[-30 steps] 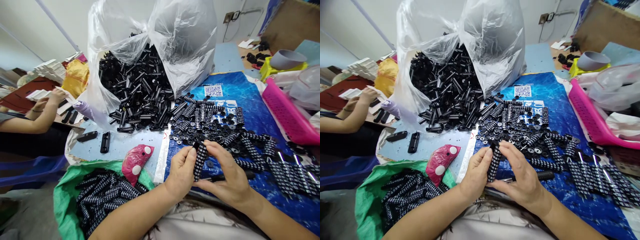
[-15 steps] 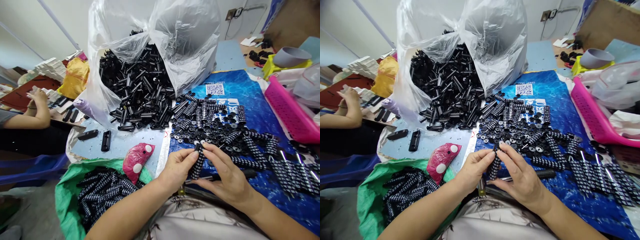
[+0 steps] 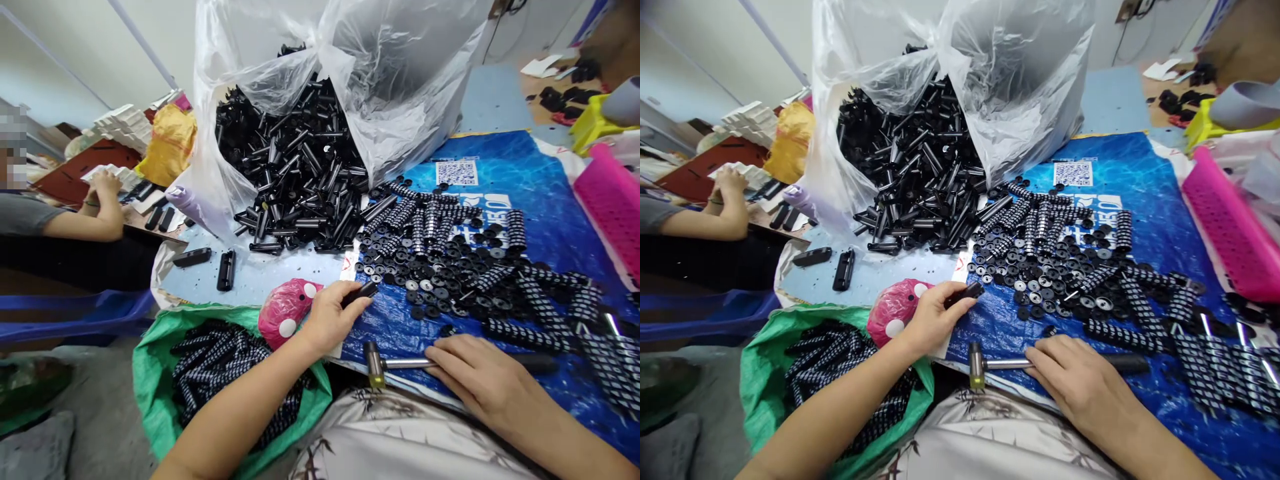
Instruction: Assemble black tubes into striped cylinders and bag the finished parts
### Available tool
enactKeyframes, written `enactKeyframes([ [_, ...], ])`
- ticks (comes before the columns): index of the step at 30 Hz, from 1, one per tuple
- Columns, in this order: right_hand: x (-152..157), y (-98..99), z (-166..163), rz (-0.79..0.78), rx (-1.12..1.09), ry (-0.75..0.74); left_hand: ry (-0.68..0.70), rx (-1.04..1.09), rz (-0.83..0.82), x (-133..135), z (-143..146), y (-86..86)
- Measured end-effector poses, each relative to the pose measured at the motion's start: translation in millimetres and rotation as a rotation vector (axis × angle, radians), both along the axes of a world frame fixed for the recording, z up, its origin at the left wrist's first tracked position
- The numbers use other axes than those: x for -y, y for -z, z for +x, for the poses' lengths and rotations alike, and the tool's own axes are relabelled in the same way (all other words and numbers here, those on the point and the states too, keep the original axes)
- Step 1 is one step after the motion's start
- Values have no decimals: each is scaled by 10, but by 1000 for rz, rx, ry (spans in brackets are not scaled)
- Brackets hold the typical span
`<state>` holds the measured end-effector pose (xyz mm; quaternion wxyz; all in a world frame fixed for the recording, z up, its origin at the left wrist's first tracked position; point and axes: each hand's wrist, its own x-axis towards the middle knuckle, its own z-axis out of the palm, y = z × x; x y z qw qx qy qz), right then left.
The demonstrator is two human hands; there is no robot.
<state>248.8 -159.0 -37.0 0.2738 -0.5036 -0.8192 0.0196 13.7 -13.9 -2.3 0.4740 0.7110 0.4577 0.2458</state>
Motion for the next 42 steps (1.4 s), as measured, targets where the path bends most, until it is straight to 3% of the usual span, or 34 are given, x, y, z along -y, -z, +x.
enactKeyframes([
  [2, 18, -27, 6, 15, -25, 69, 98, -211, 80, -95, -99, 19],
  [4, -27, -86, -14, 56, -87, 150, 187, -314, 43, -158, -136, 22],
  [7, -174, -160, -81, 125, -155, 238, 250, -329, -75, -196, -115, 6],
  [11, -344, -192, -181, -4, 52, 250, 265, -304, -142, -223, -66, -12],
  [14, -368, -251, -232, 18, 13, 203, 317, -297, -144, -293, -52, -3],
  [18, -320, -312, -339, 108, -186, 3, 350, -306, -113, -397, -30, 65],
  [22, -283, -243, -465, 2, -68, -83, 355, -366, -99, -393, 64, 95],
  [24, -263, -209, -460, -29, -39, -104, 346, -407, -35, -378, 75, 10],
  [27, -218, -194, -320, -41, -97, -151, 418, -437, -37, -407, -136, -294],
  [30, -170, -168, -106, -27, -111, -133, 661, -350, -361, -482, -605, -685],
  [32, -149, -123, 5, 8, -89, -95, 644, -251, -556, -519, -871, -875],
  [34, -144, -68, 57, 19, -69, -77, 610, -211, -607, -539, -940, -953],
  [36, -151, -27, 60, -16, -59, -73, 502, -198, -427, -584, -773, -913],
  [38, -167, -17, 56, -59, -70, -62, 297, -259, -58, -706, -440, -789],
  [40, -202, -43, 100, -64, -94, -29, 113, -516, 292, -907, -62, -639],
  [42, -273, -102, 236, -18, -135, 78, 44, -802, 440, -1131, 256, -505],
])
